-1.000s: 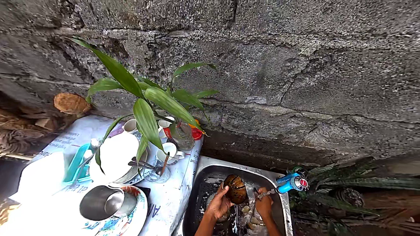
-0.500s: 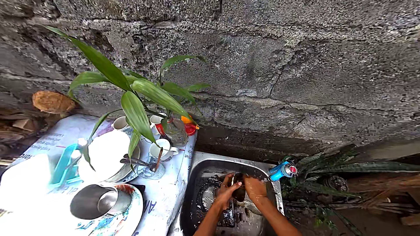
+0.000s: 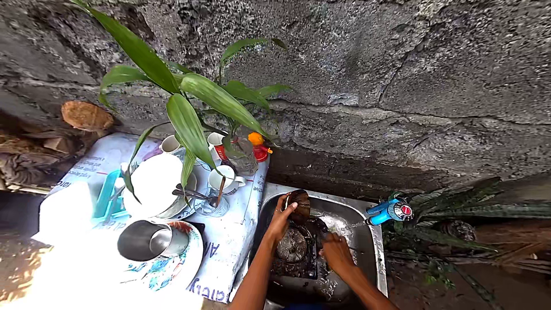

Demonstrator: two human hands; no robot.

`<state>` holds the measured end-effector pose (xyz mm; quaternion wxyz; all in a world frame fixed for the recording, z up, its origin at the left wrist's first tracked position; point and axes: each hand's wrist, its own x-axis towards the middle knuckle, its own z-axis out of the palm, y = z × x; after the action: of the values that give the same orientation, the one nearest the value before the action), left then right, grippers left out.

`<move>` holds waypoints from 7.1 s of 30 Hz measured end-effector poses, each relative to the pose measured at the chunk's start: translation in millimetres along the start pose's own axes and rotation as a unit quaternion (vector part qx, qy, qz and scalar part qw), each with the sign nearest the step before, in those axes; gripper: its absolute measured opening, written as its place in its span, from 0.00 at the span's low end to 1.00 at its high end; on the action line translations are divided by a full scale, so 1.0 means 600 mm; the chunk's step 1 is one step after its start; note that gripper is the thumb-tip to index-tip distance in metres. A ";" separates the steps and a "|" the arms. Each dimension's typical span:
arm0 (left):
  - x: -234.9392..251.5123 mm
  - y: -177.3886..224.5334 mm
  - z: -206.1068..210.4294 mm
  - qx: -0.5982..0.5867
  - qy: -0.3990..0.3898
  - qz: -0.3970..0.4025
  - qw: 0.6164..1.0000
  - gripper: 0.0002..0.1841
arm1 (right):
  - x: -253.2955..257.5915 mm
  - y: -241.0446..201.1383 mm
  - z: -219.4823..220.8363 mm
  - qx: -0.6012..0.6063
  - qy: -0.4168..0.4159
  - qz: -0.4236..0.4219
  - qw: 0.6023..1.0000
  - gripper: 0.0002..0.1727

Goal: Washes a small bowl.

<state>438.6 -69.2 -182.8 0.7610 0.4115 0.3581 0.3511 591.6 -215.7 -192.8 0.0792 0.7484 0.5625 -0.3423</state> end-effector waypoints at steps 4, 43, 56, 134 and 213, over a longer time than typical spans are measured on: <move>-0.021 0.023 0.013 -0.205 -0.026 -0.082 0.975 0.34 | 0.038 -0.094 0.109 0.009 -0.042 -0.279 0.959 0.28; 0.016 -0.097 0.131 0.028 -0.030 -0.140 0.989 0.25 | -0.077 0.099 -0.122 0.031 0.024 0.052 0.998 0.19; -0.004 -0.077 0.182 0.015 0.049 -0.182 0.982 0.36 | 0.002 0.078 -0.041 -0.069 0.357 -0.205 0.909 0.11; 0.031 -0.129 0.177 0.010 0.032 -0.137 0.990 0.22 | -0.064 0.084 -0.070 0.214 0.270 0.038 0.938 0.44; -0.001 -0.057 0.193 -0.274 0.219 -0.320 0.880 0.23 | -0.026 0.113 -0.018 0.415 0.453 -0.074 0.786 0.27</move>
<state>542.9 -127.1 -166.1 0.8163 -0.0379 0.5172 0.2543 654.7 -246.9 -193.5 -0.5283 0.7344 0.3909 -0.1696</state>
